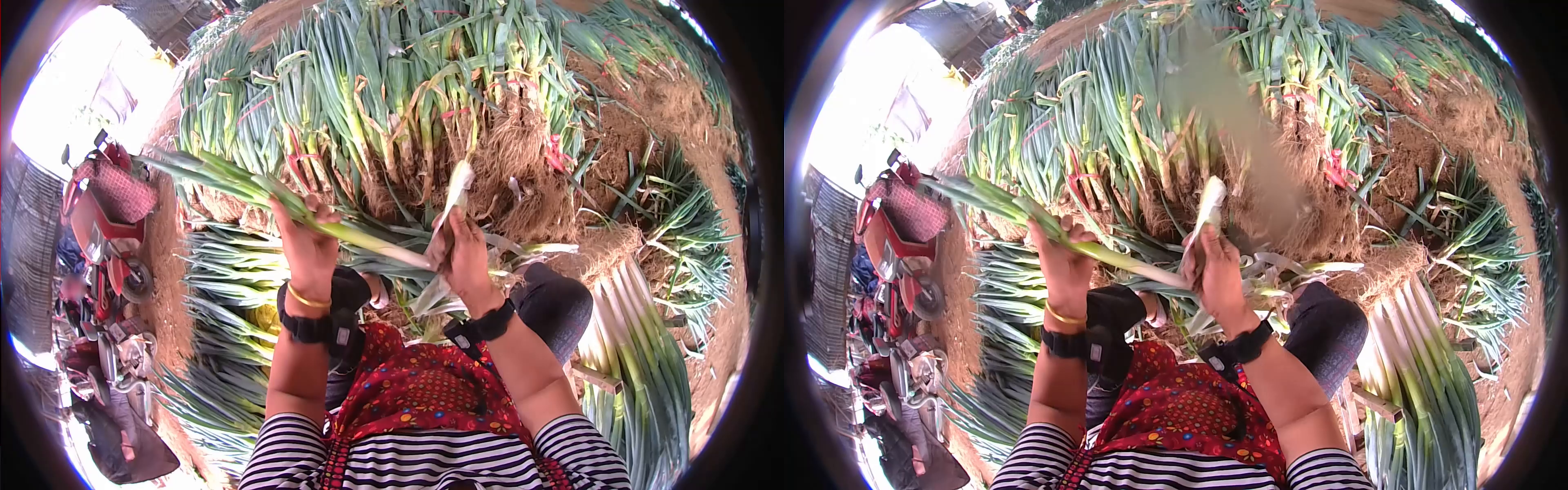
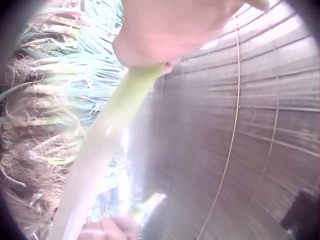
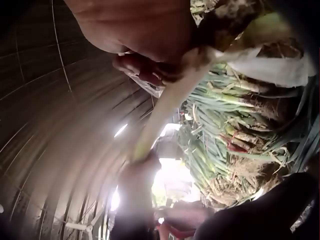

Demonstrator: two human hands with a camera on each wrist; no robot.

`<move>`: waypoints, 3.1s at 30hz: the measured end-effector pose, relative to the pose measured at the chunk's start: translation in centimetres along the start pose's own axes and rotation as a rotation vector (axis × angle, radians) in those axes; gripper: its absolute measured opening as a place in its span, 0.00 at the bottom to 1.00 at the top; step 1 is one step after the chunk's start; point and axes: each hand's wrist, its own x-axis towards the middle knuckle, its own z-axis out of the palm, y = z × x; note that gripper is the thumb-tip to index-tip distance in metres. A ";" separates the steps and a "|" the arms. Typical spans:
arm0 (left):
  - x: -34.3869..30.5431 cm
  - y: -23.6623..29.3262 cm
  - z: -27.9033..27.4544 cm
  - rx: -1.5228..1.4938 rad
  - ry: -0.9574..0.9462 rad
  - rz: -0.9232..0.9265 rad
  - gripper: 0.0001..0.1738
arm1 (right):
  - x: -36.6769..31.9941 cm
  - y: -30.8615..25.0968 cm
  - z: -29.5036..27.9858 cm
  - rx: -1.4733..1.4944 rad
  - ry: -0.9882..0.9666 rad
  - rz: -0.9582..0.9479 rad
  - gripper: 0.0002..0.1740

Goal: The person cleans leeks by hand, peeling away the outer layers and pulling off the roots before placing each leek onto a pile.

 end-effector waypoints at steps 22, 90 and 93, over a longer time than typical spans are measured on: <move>8.7 -2.9 -3.6 -0.196 0.115 -0.455 0.29 | -11.2 -5.1 2.2 -0.828 -0.676 -0.549 0.20; 4.0 3.3 -4.8 -0.001 0.432 0.166 0.12 | 1.2 -1.5 -0.9 -1.749 -0.007 -1.041 0.08; 5.0 3.3 -6.0 0.000 0.452 0.199 0.13 | 0.5 -1.6 -0.7 -1.812 -0.129 -1.021 0.07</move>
